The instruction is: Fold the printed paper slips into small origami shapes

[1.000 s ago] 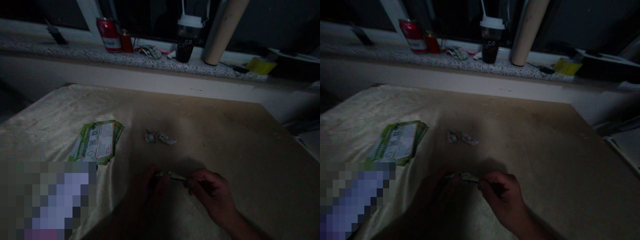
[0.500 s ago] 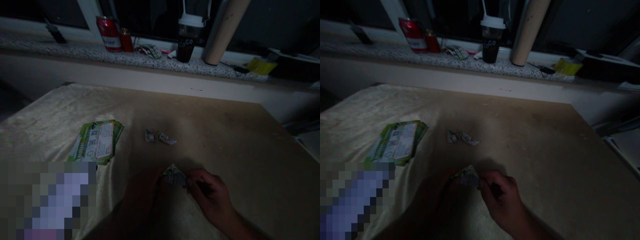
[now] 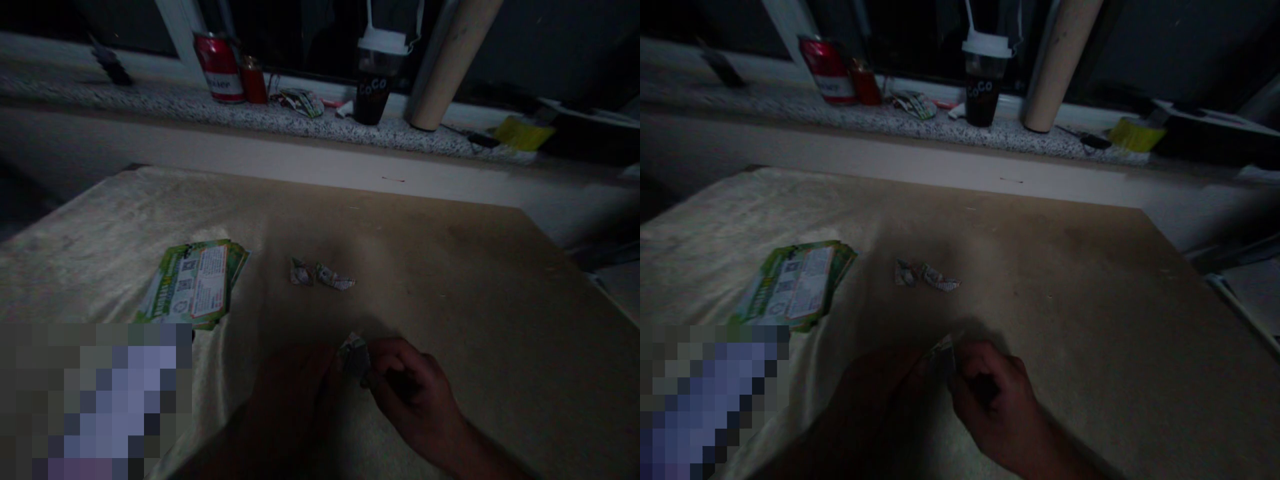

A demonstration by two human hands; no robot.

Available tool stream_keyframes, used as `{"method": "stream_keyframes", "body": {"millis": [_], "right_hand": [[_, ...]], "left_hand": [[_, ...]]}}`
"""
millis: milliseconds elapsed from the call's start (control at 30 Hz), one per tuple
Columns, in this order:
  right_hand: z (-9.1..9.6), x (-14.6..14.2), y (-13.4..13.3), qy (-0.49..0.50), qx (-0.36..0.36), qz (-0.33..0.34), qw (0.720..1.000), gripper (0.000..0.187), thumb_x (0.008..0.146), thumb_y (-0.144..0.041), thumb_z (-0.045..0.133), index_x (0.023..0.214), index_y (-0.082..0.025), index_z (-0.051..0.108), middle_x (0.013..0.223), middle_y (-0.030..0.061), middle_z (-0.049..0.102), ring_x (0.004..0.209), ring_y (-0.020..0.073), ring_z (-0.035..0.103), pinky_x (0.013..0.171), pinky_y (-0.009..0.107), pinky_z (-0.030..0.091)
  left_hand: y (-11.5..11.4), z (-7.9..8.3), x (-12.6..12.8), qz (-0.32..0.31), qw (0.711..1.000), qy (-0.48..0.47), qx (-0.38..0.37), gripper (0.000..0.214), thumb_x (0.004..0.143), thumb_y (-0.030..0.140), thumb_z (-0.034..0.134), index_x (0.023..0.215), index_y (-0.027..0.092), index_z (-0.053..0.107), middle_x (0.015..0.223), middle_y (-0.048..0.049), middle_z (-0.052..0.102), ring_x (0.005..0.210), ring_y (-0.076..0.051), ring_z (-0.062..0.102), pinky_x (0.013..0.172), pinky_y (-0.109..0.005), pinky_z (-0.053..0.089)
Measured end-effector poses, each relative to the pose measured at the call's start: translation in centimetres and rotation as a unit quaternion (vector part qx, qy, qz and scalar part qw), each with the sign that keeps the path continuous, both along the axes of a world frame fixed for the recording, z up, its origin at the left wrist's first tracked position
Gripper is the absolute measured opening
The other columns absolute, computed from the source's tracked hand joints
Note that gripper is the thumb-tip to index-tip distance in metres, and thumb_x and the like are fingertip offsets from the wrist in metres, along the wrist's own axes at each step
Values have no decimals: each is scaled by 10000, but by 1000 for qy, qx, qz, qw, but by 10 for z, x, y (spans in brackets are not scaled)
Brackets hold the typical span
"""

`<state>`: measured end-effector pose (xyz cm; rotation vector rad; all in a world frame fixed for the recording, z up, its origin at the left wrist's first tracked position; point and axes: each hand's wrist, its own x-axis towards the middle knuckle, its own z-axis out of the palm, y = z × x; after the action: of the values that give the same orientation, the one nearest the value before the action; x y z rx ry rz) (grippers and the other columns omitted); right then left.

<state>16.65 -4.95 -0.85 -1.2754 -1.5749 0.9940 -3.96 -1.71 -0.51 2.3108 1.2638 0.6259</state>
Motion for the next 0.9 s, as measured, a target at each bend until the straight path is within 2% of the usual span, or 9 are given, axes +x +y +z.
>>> {"method": "stream_keyframes", "body": {"millis": [133, 200, 300, 400, 567, 633, 700, 767, 900], "right_hand": [[2, -1, -1, 21, 7, -2, 1000, 77, 951, -176, 631, 891, -222, 616, 845, 52, 724, 710, 171, 686, 598, 264, 534], [4, -1, -1, 33, 2, 3, 999, 31, 970, -193, 625, 955, -219, 634, 812, 45, 714, 709, 175, 687, 602, 263, 540], [7, 0, -1, 53, -1, 9, 999, 105, 978, -195, 634, 1072, -232, 658, 785, 21, 708, 689, 163, 684, 601, 243, 545], [8, 1, 0, 74, 9, 12, 997, 128, 981, -188, 636, 1083, -258, 670, 795, 3, 721, 676, 141, 684, 599, 211, 544], [4, 6, -2, 32, 36, -25, 999, 172, 966, -207, 667, 1112, -288, 706, 702, -34, 654, 595, 122, 615, 552, 200, 499], [3, 8, -4, 10, 52, -31, 998, 212, 943, -224, 705, 1141, -297, 726, 625, -56, 579, 531, 116, 554, 514, 205, 463], [6, 10, -6, 9, 70, -13, 997, 230, 932, -252, 726, 1157, -297, 745, 595, -60, 548, 514, 119, 540, 509, 214, 457], [10, 10, -7, 34, 58, 41, 997, 226, 941, -311, 725, 1163, -288, 762, 651, -27, 616, 537, 125, 580, 517, 220, 476], [14, 11, -7, 113, -60, 173, 977, 271, 989, -462, 655, 1067, -243, 794, 699, 17, 695, 526, 121, 620, 495, 210, 489]], "left_hand": [[-3, -1, 1, -35, 999, 8, -12, 338, 1050, 256, 388, 939, 211, 705, 799, -50, 750, 676, -226, 701, 668, -345, 521], [-4, -4, 1, -52, 999, -1, -10, 325, 1048, 257, 393, 979, 217, 708, 847, -54, 758, 723, -230, 709, 704, -347, 535], [-6, -9, -1, -50, 998, -24, -19, 308, 1049, 278, 410, 1040, 221, 713, 901, -63, 774, 770, -232, 717, 735, -341, 546], [-8, -9, -3, -46, 996, -56, -58, 315, 1056, 284, 402, 1102, 234, 710, 960, -54, 785, 827, -228, 727, 799, -339, 551], [-11, -1, -6, -7, 991, -102, -91, 351, 1048, 359, 425, 928, 240, 733, 843, -38, 758, 732, -211, 680, 721, -306, 532], [-10, 4, -7, -6, 982, -132, -138, 376, 1035, 404, 458, 862, 226, 742, 786, -33, 735, 706, -204, 656, 671, -282, 516], [-6, 10, -8, -30, 956, -170, -236, 448, 1027, 452, 479, 744, 210, 728, 670, -12, 676, 638, -183, 615, 578, -243, 475], [-2, 16, -9, -50, 918, -216, -328, 486, 1004, 497, 514, 684, 194, 720, 623, -4, 640, 600, -168, 584, 540, -229, 449], [2, 22, -8, -54, 840, -246, -481, 473, 921, 555, 612, 669, 167, 708, 589, 15, 571, 552, -133, 502, 523, -222, 410]]}}
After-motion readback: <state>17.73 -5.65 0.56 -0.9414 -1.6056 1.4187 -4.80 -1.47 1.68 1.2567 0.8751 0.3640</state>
